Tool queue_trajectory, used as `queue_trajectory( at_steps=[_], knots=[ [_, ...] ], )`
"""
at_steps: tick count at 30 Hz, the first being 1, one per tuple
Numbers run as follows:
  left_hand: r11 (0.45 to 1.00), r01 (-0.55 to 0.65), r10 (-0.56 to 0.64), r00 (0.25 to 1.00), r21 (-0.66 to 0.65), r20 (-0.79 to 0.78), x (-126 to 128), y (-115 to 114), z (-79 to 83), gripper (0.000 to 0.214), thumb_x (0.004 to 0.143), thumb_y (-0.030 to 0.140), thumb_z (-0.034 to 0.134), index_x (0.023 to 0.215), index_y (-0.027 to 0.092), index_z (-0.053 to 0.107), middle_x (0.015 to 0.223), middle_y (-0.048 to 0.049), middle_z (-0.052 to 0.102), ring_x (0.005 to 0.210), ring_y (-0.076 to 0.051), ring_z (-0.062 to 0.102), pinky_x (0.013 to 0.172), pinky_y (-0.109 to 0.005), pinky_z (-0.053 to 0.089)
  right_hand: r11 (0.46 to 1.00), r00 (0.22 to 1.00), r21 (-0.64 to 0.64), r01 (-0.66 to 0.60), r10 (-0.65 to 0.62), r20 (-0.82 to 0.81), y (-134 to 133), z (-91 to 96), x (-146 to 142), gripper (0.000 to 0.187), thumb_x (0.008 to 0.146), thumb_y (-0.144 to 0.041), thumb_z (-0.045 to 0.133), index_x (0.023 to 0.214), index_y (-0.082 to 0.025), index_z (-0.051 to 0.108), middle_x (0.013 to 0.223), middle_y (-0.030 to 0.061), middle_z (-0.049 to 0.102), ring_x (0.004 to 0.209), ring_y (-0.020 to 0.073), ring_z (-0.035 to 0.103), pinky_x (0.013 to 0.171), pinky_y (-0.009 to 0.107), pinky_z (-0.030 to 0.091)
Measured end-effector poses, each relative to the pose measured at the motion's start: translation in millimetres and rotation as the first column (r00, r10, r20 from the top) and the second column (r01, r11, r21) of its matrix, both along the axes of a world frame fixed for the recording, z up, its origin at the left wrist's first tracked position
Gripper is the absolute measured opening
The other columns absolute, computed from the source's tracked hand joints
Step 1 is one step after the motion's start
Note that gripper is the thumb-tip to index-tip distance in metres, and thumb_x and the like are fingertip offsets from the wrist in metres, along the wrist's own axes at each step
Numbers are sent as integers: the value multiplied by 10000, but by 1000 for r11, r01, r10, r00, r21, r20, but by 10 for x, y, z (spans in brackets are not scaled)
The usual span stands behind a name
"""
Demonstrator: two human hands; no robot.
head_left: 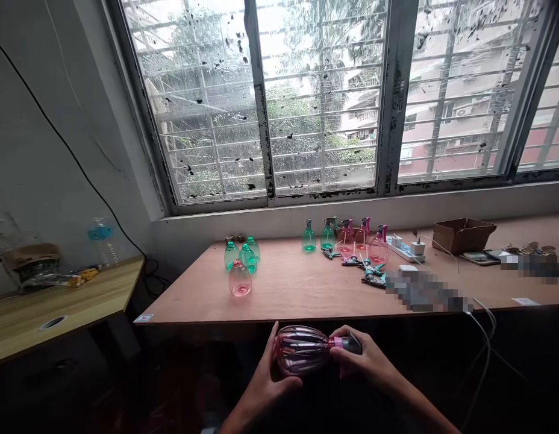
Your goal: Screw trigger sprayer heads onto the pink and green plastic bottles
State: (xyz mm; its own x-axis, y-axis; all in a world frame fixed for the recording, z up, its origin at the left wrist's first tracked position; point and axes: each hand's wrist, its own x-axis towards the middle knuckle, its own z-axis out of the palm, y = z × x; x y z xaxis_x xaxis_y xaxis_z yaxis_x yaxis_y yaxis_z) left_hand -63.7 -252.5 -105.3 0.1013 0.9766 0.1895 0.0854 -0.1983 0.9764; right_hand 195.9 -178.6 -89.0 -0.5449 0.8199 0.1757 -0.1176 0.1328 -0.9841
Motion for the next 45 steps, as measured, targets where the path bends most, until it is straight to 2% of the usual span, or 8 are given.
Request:
queue_trajectory(
  at_steps=[5, 13, 17, 22, 29, 35, 40, 45],
  knots=[
    [1000, 24, -23, 995, -9, 97, -48, 125, -120, 912, 747, 597, 707, 1494, 230, 333, 1502, -147, 429, 1347, -378, 427, 1128, -517, 323, 1000, 1000, 7, -6, 6, 6, 24, -16, -30, 377, 778, -478, 759, 942, -169, 618, 729, -13, 641, 542, 121, 617, 519, 253, 551],
    [993, 116, -117, 983, 15, 140, -83, 262, -97, 989, 744, 375, 803, 1521, 350, 191, 1533, -112, 380, 1255, -324, 530, 1088, -498, 375, 994, 999, -103, 29, -31, -13, 218, -56, -92, 438, 743, -555, 755, 887, -168, 609, 654, -6, 659, 473, 143, 628, 482, 281, 561],
    [987, 158, -160, 964, 28, 214, -111, 380, -205, 1020, 691, 433, 832, 1516, 322, 242, 1537, -127, 363, 1313, -368, 466, 1089, -513, 373, 995, 999, -96, 26, -28, -20, 314, -95, -117, 423, 761, -533, 753, 910, -162, 615, 651, -8, 652, 474, 128, 614, 481, 262, 552],
    [985, 173, -162, 947, -13, 276, -121, 450, -209, 888, 729, 522, 770, 1478, 274, 361, 1447, -139, 484, 1349, -383, 420, 1097, -541, 354, 997, 1000, -72, -1, -1, -25, 385, -155, -146, 401, 776, -513, 751, 911, -161, 618, 676, -5, 650, 505, 117, 602, 492, 249, 549],
    [985, 173, -164, 962, -22, 219, -147, 403, -181, 1110, 687, 378, 848, 1527, 363, 123, 1515, -112, 392, 1307, -352, 474, 1073, -491, 396, 994, 1000, -106, 17, -17, -1, 337, -82, -123, 439, 747, -550, 758, 900, -164, 616, 667, -5, 656, 505, 134, 619, 504, 280, 575],
    [990, 101, -86, 986, -98, 141, -102, 314, -188, 1048, 680, 551, 794, 1523, 280, 234, 1476, -150, 423, 1239, -364, 521, 1051, -506, 405, 997, 999, -72, 32, -32, 4, 216, -17, -84, 430, 743, -543, 765, 898, -172, 614, 676, -13, 655, 523, 132, 618, 512, 270, 564],
    [994, 69, -57, 990, -82, 130, -5, 128, -6, 1091, 679, 389, 848, 1528, 336, 165, 1403, -105, 488, 1197, -324, 554, 1030, -461, 434, 997, 999, -74, 31, -30, 19, 101, 13, -48, 425, 757, -540, 754, 910, -168, 616, 682, -13, 654, 528, 134, 622, 520, 274, 557],
    [991, 115, -103, 983, -68, 153, 48, -26, 49, 1130, 703, 379, 834, 1539, 320, 76, 1499, -135, 393, 1252, -339, 528, 1066, -478, 408, 998, 1000, -54, 15, -14, 19, -24, 54, 0, 419, 762, -529, 754, 921, -167, 614, 695, -12, 654, 542, 136, 626, 526, 275, 559]
  ],
)
